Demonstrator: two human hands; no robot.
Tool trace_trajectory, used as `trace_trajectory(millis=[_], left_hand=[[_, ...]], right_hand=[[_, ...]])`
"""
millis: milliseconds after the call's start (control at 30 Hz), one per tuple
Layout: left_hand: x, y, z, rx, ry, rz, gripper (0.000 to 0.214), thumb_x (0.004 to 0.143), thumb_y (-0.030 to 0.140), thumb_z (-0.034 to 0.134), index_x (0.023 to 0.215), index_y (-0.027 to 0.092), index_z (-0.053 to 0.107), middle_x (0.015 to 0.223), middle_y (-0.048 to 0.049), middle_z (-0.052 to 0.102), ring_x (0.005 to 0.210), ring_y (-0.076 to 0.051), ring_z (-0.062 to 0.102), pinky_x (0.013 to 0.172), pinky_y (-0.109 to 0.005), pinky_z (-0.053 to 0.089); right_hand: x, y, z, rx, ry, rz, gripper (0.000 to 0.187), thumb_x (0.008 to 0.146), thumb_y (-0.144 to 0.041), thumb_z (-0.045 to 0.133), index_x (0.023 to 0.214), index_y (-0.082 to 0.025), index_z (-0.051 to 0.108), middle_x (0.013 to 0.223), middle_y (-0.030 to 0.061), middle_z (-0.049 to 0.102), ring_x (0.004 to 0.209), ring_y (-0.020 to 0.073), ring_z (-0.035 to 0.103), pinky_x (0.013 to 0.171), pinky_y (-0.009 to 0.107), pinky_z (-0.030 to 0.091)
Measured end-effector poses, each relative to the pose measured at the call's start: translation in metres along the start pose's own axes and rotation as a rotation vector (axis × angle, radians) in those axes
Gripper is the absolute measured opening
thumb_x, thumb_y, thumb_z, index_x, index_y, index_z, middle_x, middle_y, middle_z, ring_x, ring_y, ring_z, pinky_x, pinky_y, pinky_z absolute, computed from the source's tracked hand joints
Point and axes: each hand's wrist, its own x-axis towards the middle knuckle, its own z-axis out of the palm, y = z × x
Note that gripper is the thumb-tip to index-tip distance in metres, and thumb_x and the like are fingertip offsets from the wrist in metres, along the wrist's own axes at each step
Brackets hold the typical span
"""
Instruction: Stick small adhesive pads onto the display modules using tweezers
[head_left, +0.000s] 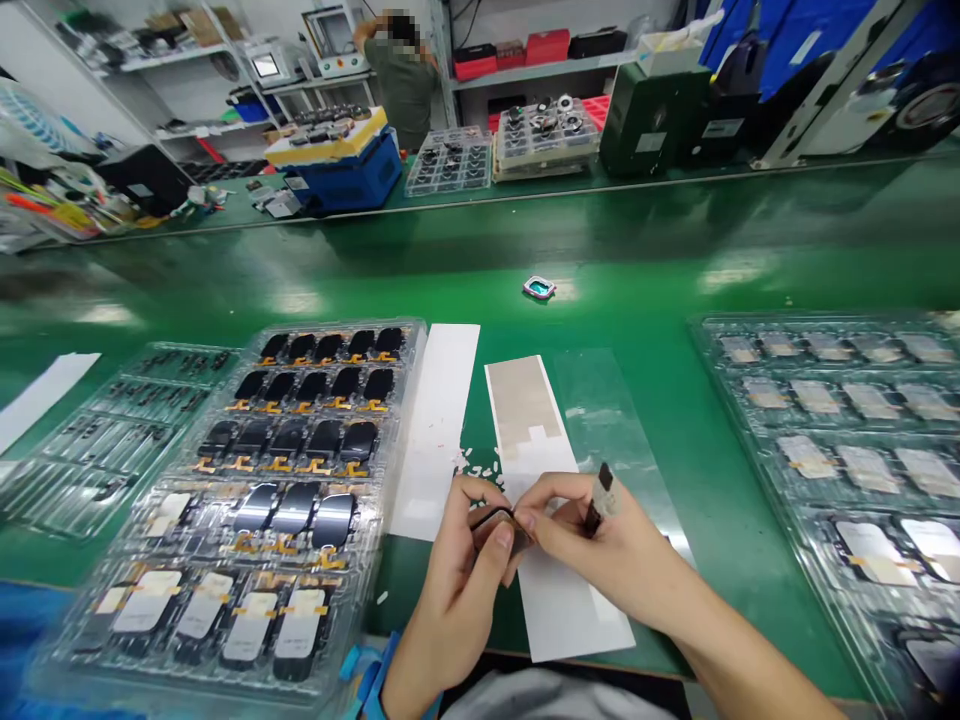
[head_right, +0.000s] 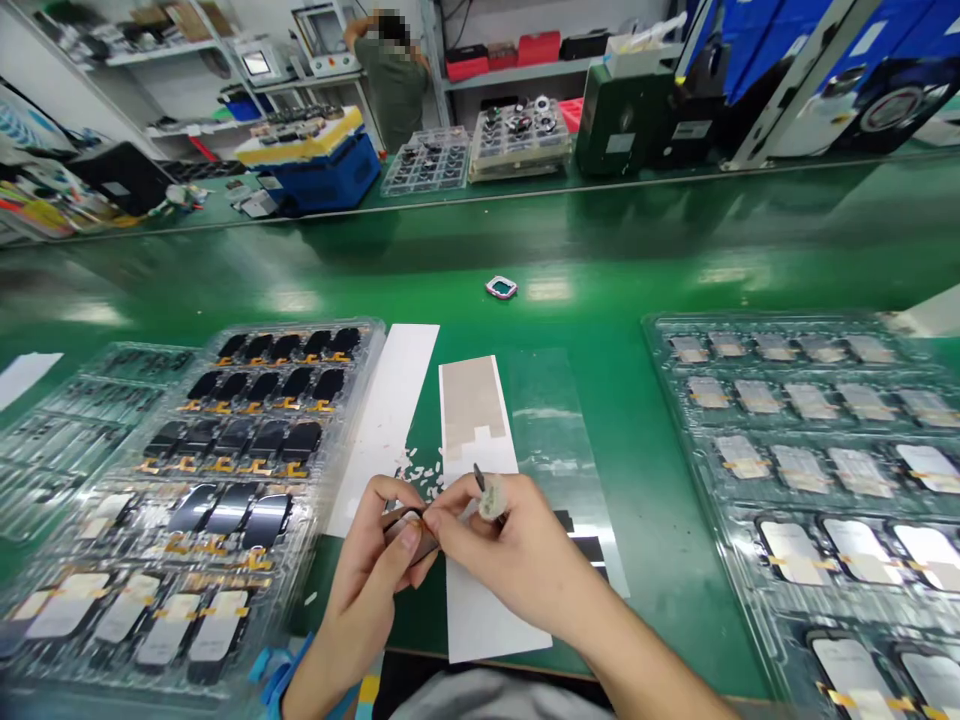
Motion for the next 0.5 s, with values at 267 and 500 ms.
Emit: trace_trajectory(millis=[267,500], left_hand=[[-0.0019,0.0086,-0.0012,-0.013,-0.048,-0.061,0.028,0.100,0.053,0.053,0.106,0.027,0.045,0.075,0.0048,0.044,0.064,-0.012,0.039,0.059,-0.022,0.035],[-0.0001,0.0051,0.0006,0.061,-0.017,-0.109,0.026,0.103,0.052,0.047,0.108,0.027,0.042,0.078,0.0042,0.044,0.066,-0.012,0.041,0.060,-0.023,0.035]], right_hand=[[-0.0030,-0.0001,-0.0010,-0.177,0.148,-0.126,0.015,0.087,-0.028,0.066,0.077,-0.020,0.073,0.060,-0.0038,0.058,0.050,0.0075,0.039,0.046,0.023,0.026],[-0.0028,-0.0007,-0.0030,-0.277,0.173,-0.157,0.015,0.089,-0.028,0.066,0.078,-0.021,0.074,0.060,-0.0046,0.052,0.051,0.0086,0.037,0.051,0.024,0.031]])
